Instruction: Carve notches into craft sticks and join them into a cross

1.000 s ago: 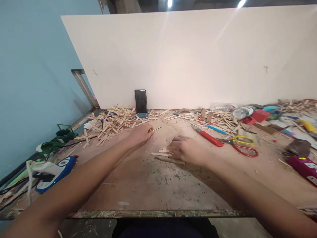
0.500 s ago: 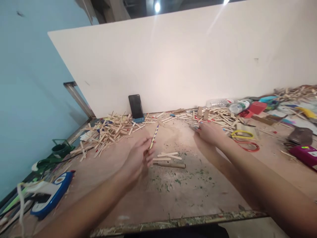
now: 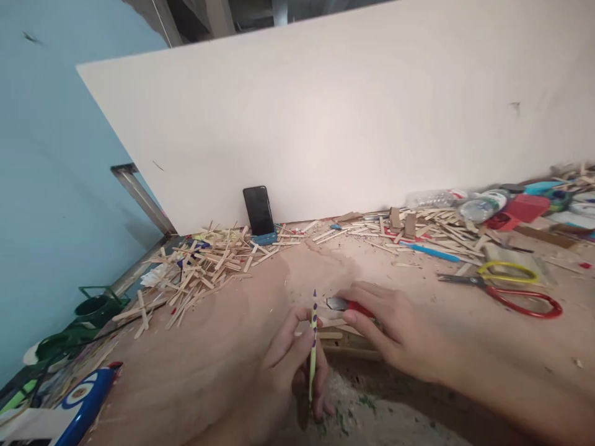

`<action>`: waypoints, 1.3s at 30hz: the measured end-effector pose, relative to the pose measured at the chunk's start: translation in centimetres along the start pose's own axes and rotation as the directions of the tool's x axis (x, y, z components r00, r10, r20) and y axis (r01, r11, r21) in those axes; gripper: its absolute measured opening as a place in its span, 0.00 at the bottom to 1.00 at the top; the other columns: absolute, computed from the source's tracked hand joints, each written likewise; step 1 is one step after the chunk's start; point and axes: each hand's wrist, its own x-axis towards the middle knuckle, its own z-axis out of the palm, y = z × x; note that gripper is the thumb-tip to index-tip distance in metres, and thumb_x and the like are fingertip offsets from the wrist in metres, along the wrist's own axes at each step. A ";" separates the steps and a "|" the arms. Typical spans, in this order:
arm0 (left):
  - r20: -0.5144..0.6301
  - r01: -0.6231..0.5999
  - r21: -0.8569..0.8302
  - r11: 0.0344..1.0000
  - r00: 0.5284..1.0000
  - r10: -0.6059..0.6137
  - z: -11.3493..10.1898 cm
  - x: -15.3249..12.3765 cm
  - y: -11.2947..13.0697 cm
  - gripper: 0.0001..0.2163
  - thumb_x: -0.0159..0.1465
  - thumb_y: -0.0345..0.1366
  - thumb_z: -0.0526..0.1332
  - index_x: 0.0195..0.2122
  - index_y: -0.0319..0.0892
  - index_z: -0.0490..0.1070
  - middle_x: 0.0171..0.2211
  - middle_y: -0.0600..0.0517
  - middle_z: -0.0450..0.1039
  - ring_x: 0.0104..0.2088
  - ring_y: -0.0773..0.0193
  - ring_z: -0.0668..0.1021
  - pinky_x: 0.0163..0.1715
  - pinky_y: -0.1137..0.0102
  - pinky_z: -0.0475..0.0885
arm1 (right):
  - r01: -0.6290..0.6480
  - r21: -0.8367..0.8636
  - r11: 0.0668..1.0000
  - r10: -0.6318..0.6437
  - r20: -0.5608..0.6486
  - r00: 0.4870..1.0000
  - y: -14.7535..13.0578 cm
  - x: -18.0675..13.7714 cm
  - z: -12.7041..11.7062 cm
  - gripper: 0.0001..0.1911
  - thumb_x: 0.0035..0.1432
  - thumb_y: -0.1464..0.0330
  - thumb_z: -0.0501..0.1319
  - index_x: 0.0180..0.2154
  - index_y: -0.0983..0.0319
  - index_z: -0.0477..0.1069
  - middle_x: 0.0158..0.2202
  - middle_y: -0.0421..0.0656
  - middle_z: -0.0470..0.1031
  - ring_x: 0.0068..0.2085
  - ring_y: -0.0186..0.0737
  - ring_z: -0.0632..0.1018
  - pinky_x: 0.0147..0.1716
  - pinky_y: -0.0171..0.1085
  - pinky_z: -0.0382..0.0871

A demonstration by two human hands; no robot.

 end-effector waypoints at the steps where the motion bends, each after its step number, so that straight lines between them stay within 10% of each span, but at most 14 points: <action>1: 0.024 0.010 -0.001 1.000 1.000 -0.010 -0.2 -0.1 -0.1 0.30 0.68 0.66 0.68 0.53 0.48 0.62 0.23 0.63 0.72 0.18 0.70 0.71 0.30 0.68 0.81 | 0.018 -0.001 1.000 -0.018 -0.003 1.000 -0.1 -0.1 0.3 0.19 0.83 0.57 0.51 0.52 0.58 0.77 0.45 0.48 0.86 0.45 0.46 0.87 0.43 0.42 0.79; 39: 0.017 -0.037 0.306 0.951 0.999 0.034 -0.4 -0.8 -1.4 0.27 0.75 0.67 0.57 0.56 0.48 0.66 0.25 0.59 0.70 0.20 0.67 0.71 0.27 0.71 0.74 | 0.083 -0.276 0.957 -0.135 -0.173 0.976 -0.3 -0.3 0.2 0.11 0.80 0.62 0.59 0.47 0.59 0.77 0.34 0.43 0.82 0.32 0.39 0.82 0.31 0.37 0.73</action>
